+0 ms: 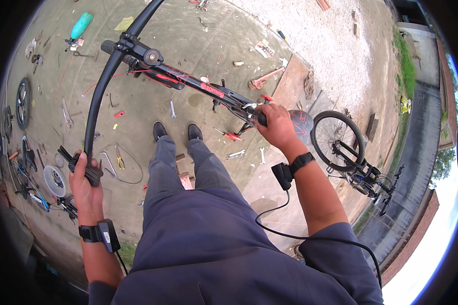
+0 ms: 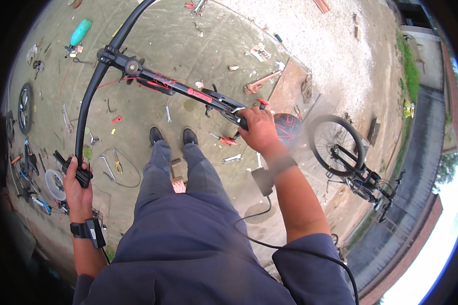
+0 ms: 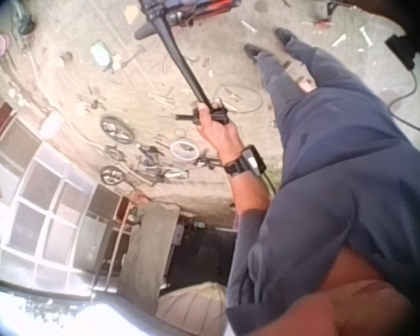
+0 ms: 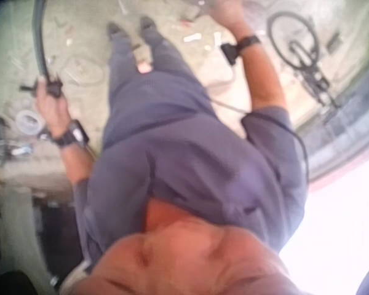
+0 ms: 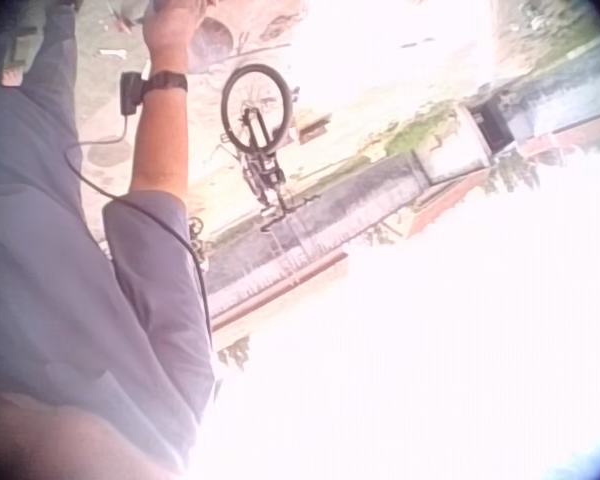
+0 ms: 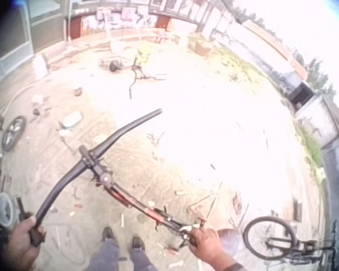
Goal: The person adjusts the handlebar brake lever and grip, then lifts the bicycle to work on the front wheel hub. They use a wrench to tighten the axle nut on the front wheel hub.
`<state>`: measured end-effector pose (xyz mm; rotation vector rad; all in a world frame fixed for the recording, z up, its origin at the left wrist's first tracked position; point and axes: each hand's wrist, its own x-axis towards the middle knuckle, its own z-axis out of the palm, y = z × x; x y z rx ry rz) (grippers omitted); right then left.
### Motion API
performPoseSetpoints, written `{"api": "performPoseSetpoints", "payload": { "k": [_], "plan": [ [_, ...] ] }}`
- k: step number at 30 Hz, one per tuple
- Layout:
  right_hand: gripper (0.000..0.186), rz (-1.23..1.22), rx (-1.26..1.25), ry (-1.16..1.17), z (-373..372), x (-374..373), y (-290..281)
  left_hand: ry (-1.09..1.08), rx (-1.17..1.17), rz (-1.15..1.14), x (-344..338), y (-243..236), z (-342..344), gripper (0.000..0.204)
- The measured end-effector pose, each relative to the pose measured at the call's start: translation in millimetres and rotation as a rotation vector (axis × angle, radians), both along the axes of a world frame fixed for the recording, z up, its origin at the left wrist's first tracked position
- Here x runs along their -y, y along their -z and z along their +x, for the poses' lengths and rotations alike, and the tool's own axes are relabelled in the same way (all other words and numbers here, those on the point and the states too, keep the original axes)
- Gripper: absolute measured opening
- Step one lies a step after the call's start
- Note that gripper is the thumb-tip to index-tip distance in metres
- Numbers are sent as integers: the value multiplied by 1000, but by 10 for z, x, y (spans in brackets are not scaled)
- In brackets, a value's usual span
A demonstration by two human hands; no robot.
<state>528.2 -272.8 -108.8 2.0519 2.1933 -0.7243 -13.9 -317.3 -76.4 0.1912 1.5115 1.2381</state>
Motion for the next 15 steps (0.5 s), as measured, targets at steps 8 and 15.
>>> {"api": "performPoseSetpoints", "payload": {
  "k": [8,15],
  "plan": [
    [59,-3,-68,-10,135,174,-131,-33,35,-89,140,-78,41,26],
    [70,-32,42,16,432,336,-305,-38,58,-140,262,-47,-96,24]
  ]
}}
